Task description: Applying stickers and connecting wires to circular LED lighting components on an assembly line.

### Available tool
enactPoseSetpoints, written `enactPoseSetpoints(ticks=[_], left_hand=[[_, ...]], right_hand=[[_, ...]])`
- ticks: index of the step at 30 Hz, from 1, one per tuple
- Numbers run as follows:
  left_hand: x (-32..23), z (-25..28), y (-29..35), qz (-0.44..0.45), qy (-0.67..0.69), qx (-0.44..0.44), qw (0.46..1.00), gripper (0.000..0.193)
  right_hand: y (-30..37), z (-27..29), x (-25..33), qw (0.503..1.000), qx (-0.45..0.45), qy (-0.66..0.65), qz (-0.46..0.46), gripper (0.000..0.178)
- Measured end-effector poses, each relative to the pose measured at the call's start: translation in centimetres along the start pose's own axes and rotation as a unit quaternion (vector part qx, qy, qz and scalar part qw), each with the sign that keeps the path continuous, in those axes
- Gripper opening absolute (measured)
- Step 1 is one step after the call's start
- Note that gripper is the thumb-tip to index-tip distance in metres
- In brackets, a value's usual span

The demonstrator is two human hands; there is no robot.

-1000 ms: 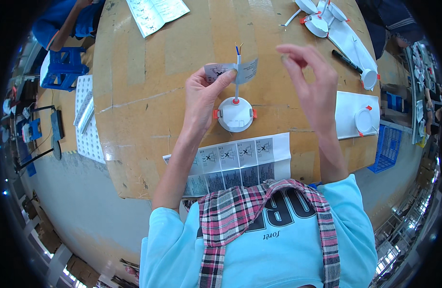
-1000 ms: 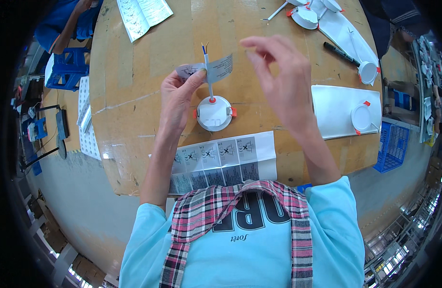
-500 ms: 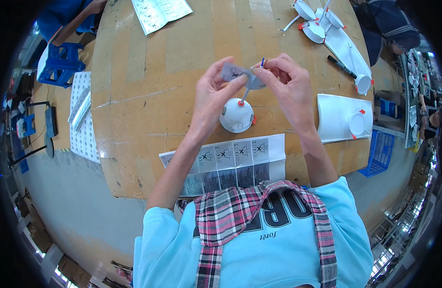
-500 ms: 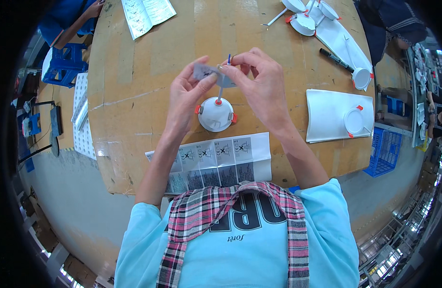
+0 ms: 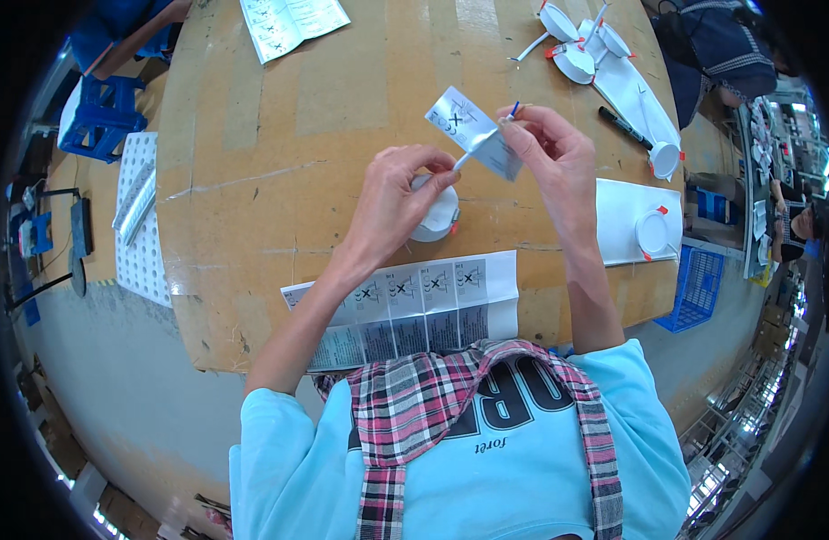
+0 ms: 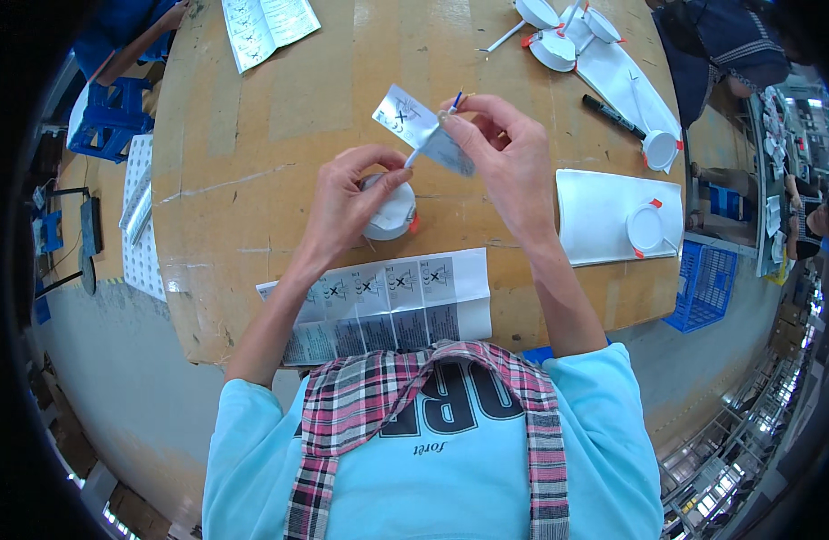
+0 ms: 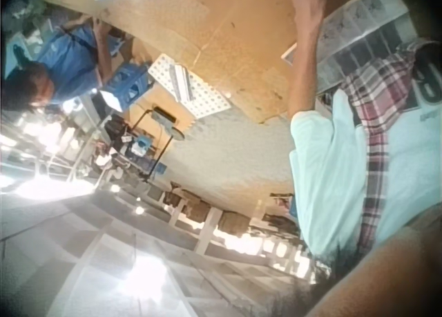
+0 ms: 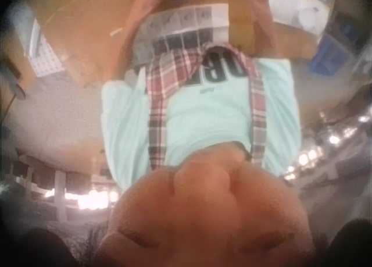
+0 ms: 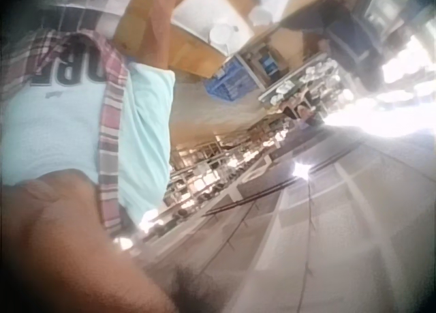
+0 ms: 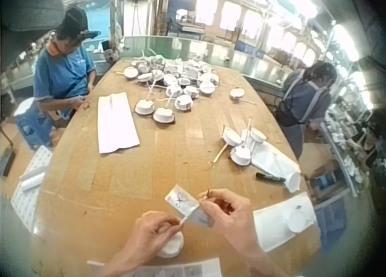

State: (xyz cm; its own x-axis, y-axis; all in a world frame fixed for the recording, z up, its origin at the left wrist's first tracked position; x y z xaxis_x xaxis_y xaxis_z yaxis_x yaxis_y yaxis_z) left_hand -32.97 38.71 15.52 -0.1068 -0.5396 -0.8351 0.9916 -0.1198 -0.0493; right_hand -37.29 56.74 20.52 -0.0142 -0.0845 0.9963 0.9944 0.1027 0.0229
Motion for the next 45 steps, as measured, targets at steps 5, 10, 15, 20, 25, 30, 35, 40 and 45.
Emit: enactPoseSetpoints(ticks=[5, 10, 15, 20, 25, 30, 35, 40, 45], left_hand=[[-0.8, 1.4, -0.5, -0.022, -0.089, -0.035, 0.995, 0.013], [-2.2, 1.3, -0.3, -0.083, -0.144, -0.043, 0.985, 0.011], [-3.5, 0.9, 0.1, -0.112, -0.171, -0.034, 0.978, 0.009], [-3.8, 0.6, 0.6, -0.136, -0.207, -0.061, 0.967, 0.008], [-4.6, -0.3, 1.3, -0.156, -0.251, -0.103, 0.95, 0.012], [-4.1, -1.0, 1.6, -0.149, -0.242, -0.119, 0.951, 0.011], [-3.0, -2.2, 1.4, -0.128, -0.207, -0.131, 0.961, 0.009], [-3.2, -2.5, 1.0, -0.101, -0.199, -0.147, 0.964, 0.008], [-3.4, -2.7, 0.8, -0.083, -0.204, -0.141, 0.965, 0.008]], right_hand=[[1.6, 1.6, 1.5, 0.992, -0.087, 0.058, 0.072, 0.019], [2.5, 0.7, 0.2, 0.999, 0.036, -0.002, -0.02, 0.02], [2.4, 1.5, -0.9, 0.998, 0.047, 0.007, -0.04, 0.021], [2.9, 1.2, -0.5, 0.999, 0.006, 0.004, -0.038, 0.022], [3.5, 1.5, -1.5, 1.0, -0.013, -0.015, -0.017, 0.023], [3.6, 1.8, -1.9, 1.0, 0.01, -0.003, -0.01, 0.023], [3.9, 0.5, -1.2, 0.994, -0.06, -0.092, -0.014, 0.047], [3.7, -0.1, -2.1, 0.991, -0.088, -0.088, 0.048, 0.055], [3.2, -0.1, -2.8, 0.985, -0.087, -0.137, 0.053, 0.049]])
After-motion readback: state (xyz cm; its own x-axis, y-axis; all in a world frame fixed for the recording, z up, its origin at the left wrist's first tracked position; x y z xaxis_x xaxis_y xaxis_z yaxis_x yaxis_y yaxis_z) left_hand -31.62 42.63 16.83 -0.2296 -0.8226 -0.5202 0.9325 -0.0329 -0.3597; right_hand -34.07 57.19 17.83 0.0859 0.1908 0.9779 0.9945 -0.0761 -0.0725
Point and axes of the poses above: each hand's wrist, its own y-axis away from the middle knuckle, its own z-axis out of the back of the hand, x = y × z, the point moved 2 cm from there along -y, towards the middle knuckle, and after that the axes turned 13 degrees about -y, right-handed, at the moved point
